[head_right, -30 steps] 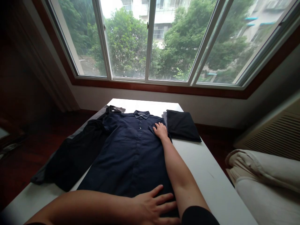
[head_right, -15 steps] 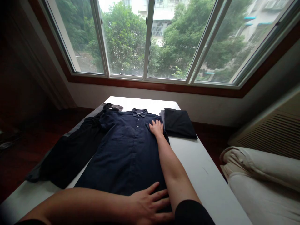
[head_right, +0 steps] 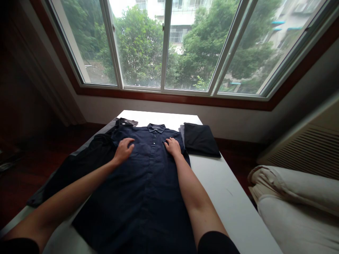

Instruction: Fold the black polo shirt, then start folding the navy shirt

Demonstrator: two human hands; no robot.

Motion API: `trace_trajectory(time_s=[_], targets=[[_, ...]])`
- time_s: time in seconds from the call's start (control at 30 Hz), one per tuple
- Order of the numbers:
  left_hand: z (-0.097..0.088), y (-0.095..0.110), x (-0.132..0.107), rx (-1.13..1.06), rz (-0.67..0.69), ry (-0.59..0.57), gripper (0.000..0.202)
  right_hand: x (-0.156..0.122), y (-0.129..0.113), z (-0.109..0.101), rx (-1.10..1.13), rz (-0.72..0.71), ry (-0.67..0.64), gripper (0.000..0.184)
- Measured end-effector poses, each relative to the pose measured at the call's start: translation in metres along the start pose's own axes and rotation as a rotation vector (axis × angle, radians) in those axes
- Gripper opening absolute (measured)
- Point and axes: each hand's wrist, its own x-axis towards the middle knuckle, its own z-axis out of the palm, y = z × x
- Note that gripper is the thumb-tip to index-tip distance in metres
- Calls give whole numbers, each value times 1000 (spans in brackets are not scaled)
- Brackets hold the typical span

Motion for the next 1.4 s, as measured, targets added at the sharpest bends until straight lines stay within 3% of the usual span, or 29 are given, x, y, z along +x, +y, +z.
trace_trajectory(time_s=[0.1, 0.17, 0.27, 0.37, 0.73, 0.93, 1.07, 1.23, 1.3, 1.4], targets=[[-16, -63, 39, 114, -425, 186, 57, 0, -1, 0, -6, 9, -2, 48], [-22, -95, 53, 120, -613, 145, 65, 0, 0, -1, -7, 12, 2, 48], [-26, -123, 65, 109, -668, 65, 58, -1, 1, -1, -5, 0, 19, 47], [-29, -132, 75, 96, -676, 53, 52, 0, 2, 1, 2, -3, 23, 45], [-36, -108, 100, 49, -701, 92, 26, -2, 1, -6, 26, 8, 41, 40], [-32, -85, 130, 30, -615, 80, 37, -1, 4, -3, 45, -2, 40, 41], [-9, -52, 139, 1, -491, -13, 46, 0, 5, -2, 47, 16, 33, 41], [34, -10, 115, 29, -279, -245, 56, 1, 6, -2, 61, 0, 31, 39], [48, -5, 101, 147, -184, -252, 58, 1, 6, -2, 67, 5, 36, 39], [64, -14, 87, 336, -63, -248, 60, 1, 7, -2, 92, 1, 47, 37]])
